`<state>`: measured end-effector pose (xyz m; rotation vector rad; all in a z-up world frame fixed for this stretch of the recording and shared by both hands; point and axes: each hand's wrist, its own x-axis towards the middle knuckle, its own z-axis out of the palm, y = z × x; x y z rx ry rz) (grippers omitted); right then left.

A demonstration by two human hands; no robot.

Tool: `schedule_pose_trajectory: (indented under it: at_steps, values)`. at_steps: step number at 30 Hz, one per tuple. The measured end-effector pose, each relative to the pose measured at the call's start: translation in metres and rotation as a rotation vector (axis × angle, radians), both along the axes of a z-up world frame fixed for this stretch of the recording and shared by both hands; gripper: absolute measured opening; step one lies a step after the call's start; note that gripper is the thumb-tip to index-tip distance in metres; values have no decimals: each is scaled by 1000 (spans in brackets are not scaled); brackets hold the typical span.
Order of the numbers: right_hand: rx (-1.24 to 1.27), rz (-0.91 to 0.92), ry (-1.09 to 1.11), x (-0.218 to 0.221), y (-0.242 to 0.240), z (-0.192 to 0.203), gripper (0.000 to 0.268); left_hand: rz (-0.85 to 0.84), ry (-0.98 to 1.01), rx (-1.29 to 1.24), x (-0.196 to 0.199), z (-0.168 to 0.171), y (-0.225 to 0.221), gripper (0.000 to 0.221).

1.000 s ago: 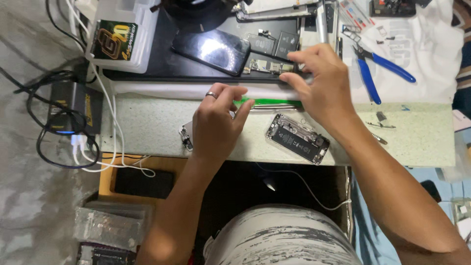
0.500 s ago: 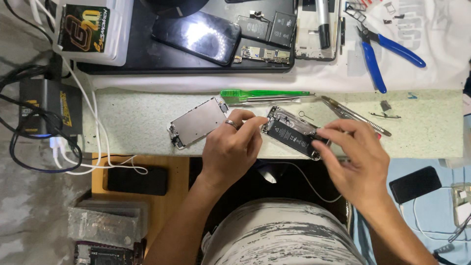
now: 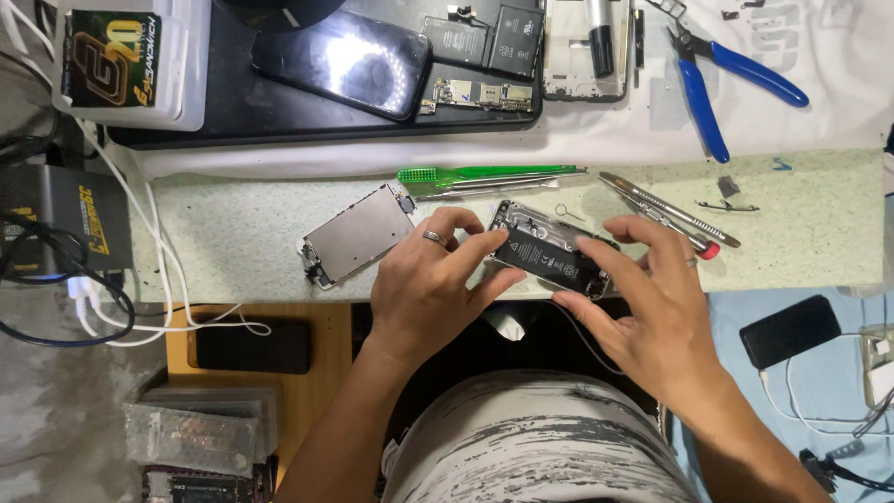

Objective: The person disassembles a smartphone by removing screws, disconnecting internal cables, and extracting the battery using a metal spudger and tweezers. The removed components are placed on the workbench.

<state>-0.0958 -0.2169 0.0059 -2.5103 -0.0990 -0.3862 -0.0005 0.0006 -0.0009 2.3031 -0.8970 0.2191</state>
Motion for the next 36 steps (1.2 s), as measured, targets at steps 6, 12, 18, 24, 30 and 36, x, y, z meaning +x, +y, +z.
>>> schedule_pose_trajectory:
  at_steps: [6, 12, 18, 24, 30, 36]
  values:
    - [38, 62, 85, 11, -5, 7, 49, -20, 24, -14, 1, -4, 1, 34]
    - [-112, 89, 70, 17, 7, 8, 48, -7, 12, -38, 0, -3, 3, 32]
    - [-16, 103, 89, 22, 11, 8, 43, -17, -20, -90, 0, -3, 5, 31]
    - [110, 101, 206, 33, 7, 4, 38, -32, -2, -96, 1, -2, 5, 30]
    - [119, 104, 230, 36, 6, -1, 37, -30, -22, -81, 1, -3, 5, 31]
    - [173, 101, 247, 36, 6, -4, 36, -29, -18, -70, 1, -5, 4, 33]
